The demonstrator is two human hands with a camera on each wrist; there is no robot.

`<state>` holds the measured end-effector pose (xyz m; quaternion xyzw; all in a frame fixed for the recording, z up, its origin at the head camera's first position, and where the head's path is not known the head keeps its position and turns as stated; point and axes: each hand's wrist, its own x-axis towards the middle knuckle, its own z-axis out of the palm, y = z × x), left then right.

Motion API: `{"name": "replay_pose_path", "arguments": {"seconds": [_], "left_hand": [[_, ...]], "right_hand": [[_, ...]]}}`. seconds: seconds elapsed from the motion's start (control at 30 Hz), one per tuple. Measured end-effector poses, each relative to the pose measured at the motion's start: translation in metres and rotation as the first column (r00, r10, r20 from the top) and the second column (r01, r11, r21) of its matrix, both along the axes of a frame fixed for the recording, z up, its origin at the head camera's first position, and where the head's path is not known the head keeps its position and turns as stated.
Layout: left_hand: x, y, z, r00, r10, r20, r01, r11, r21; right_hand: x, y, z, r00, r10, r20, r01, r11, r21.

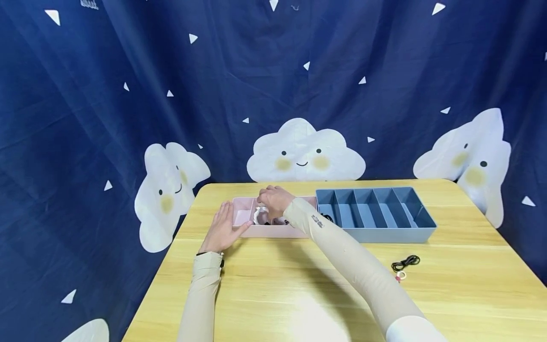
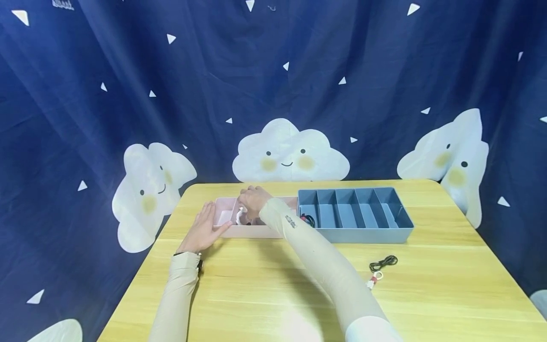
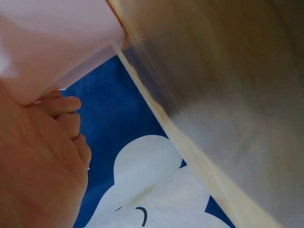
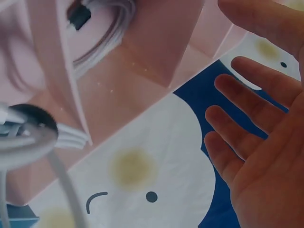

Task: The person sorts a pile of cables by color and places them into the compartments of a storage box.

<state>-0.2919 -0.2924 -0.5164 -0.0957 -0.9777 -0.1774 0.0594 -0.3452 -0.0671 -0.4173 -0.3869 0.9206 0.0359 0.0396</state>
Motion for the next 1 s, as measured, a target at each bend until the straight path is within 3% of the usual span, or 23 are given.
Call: {"name": "replay_pose_path", "arguments": {"seconds": [1.0], "left_hand": [[-0.001, -0.002, -0.003, 1.000, -0.017, -0.024, 0.016, 1.000, -0.003]], "right_hand": [[0.008, 0.063, 0.024, 0.996, -0.079, 0.032, 0.082, 0.993, -0.090]]}}
